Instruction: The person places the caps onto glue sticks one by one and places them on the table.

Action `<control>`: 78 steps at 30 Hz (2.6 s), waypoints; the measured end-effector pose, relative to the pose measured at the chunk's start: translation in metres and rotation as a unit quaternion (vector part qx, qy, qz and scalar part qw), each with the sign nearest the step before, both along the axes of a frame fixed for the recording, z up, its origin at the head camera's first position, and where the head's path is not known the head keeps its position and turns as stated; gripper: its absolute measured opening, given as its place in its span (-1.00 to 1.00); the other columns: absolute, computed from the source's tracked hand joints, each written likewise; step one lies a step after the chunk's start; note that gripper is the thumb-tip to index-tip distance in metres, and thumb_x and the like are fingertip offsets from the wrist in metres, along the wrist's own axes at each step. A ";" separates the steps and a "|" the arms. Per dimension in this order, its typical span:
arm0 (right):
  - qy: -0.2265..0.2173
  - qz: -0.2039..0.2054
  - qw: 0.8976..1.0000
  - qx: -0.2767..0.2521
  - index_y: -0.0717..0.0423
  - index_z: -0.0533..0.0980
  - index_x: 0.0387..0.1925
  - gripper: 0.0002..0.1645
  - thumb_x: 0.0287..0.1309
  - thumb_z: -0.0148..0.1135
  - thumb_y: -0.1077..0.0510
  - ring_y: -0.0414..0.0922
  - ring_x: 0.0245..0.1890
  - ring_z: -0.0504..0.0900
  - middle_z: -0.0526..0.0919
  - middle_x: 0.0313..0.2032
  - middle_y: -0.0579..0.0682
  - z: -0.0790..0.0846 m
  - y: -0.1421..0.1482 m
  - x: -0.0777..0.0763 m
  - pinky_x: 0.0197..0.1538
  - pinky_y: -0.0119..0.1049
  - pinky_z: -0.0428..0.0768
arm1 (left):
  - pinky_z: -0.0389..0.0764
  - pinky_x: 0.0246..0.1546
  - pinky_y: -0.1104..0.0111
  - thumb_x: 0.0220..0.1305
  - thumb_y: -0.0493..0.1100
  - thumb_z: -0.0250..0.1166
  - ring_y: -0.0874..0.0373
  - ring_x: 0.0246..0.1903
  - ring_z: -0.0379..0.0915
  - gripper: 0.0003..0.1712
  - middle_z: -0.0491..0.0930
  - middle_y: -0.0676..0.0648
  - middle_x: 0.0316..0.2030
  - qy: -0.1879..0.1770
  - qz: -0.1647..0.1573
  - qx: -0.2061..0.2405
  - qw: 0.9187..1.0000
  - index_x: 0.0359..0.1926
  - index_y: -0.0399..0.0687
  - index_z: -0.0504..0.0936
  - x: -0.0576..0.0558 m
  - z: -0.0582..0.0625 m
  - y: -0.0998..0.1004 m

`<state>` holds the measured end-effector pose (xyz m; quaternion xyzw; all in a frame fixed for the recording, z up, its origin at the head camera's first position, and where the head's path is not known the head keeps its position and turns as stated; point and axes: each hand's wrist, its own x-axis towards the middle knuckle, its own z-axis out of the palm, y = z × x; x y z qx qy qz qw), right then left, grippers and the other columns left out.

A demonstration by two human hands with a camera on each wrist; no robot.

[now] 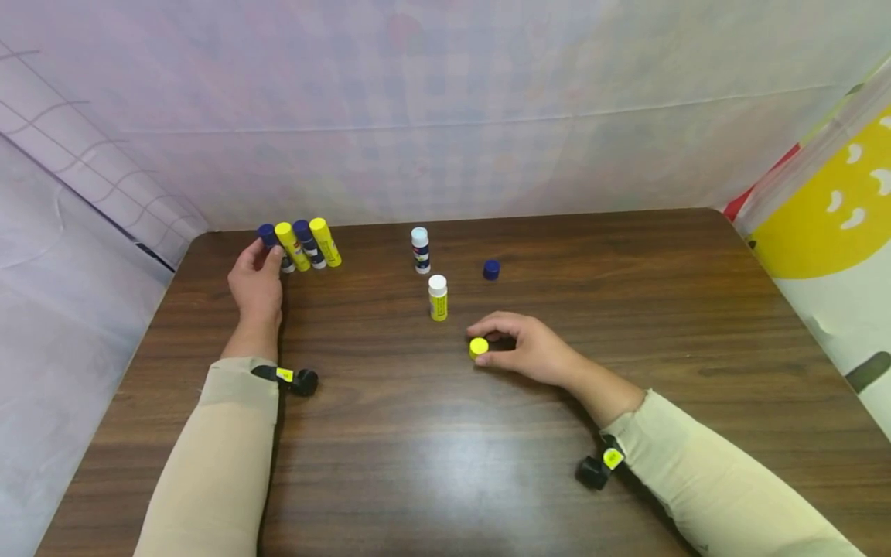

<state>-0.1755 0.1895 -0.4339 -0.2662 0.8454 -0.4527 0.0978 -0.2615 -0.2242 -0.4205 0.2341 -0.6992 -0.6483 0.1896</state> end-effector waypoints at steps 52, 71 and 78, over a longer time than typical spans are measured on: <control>0.017 0.001 1.000 0.018 -0.05 0.71 0.07 -0.57 0.13 0.57 0.11 -0.13 0.11 0.69 0.77 0.02 -0.16 0.000 0.000 0.001 0.27 -0.08 0.60 | 0.48 0.19 0.44 0.37 -0.17 0.41 0.28 0.01 0.46 -0.52 0.59 -0.06 0.04 0.122 0.084 -0.015 0.989 0.23 -0.27 0.59 0.005 0.003 0.005; 0.012 -0.007 1.000 -0.027 0.08 0.70 0.07 -0.60 0.17 0.52 0.23 -0.08 0.08 0.71 0.76 0.05 -0.02 0.001 0.001 0.002 0.14 -0.33 0.68 | 0.52 0.04 0.44 0.38 -0.19 0.40 0.28 -0.11 0.45 -0.74 0.50 0.11 -0.16 0.200 0.052 -0.042 0.977 0.00 -0.16 0.60 0.010 0.016 0.017; 0.012 -0.013 0.999 -0.049 0.16 0.70 0.06 -0.61 0.17 0.51 0.27 -0.03 0.08 0.72 0.75 0.05 0.05 0.003 0.000 0.003 0.10 -0.39 0.69 | 0.50 0.02 0.45 0.40 -0.20 0.38 0.30 -0.08 0.46 -0.62 0.51 0.09 -0.09 0.210 0.026 -0.063 0.975 0.12 -0.31 0.55 0.015 0.022 0.027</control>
